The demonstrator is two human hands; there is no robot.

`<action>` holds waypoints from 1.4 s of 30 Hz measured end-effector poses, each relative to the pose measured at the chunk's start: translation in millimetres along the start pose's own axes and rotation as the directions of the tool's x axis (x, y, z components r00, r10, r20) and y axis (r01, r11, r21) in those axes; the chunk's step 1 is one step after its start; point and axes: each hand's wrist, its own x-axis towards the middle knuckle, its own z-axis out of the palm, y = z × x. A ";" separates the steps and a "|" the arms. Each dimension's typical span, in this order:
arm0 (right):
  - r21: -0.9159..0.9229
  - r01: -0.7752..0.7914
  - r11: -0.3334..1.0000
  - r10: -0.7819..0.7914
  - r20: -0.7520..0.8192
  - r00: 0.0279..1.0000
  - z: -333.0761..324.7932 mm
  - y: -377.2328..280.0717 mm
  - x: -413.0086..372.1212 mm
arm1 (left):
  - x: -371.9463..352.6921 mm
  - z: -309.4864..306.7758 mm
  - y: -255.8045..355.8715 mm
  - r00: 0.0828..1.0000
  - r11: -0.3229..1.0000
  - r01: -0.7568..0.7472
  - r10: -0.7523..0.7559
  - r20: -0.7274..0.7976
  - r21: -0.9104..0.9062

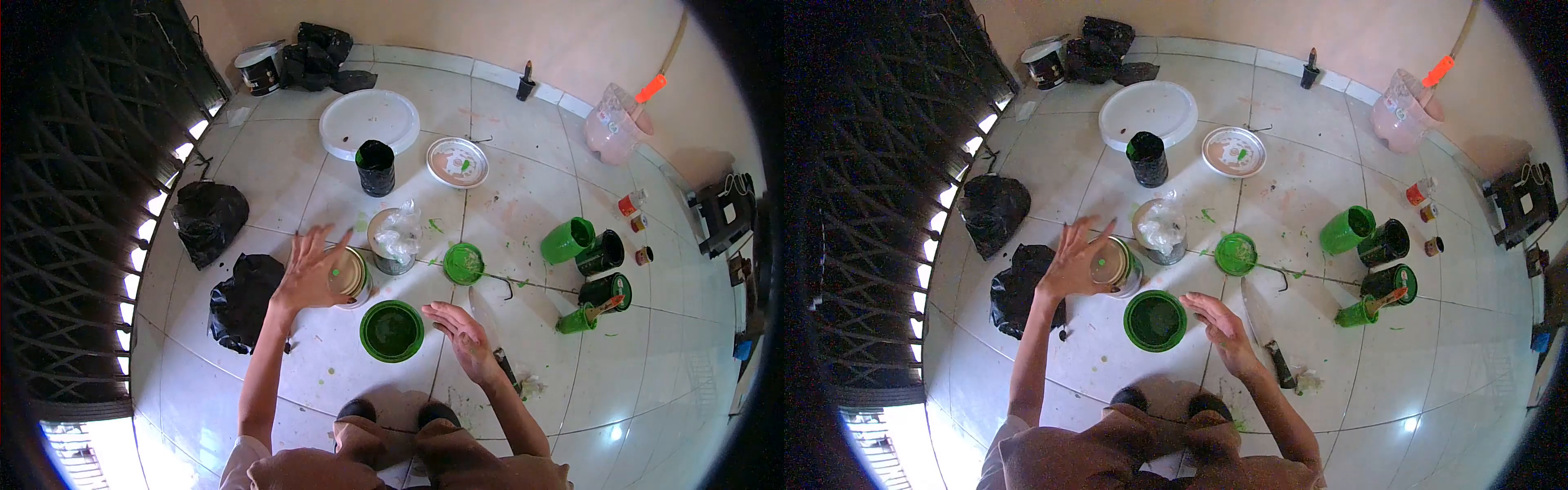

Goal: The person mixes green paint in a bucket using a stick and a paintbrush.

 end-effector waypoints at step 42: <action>-0.449 -0.476 0.756 -0.153 -0.829 0.539 -161.4 46.6 -166.9 | -63.3 23.9 38.2 0.525 0.943 -0.170 -0.158 -0.836 -0.285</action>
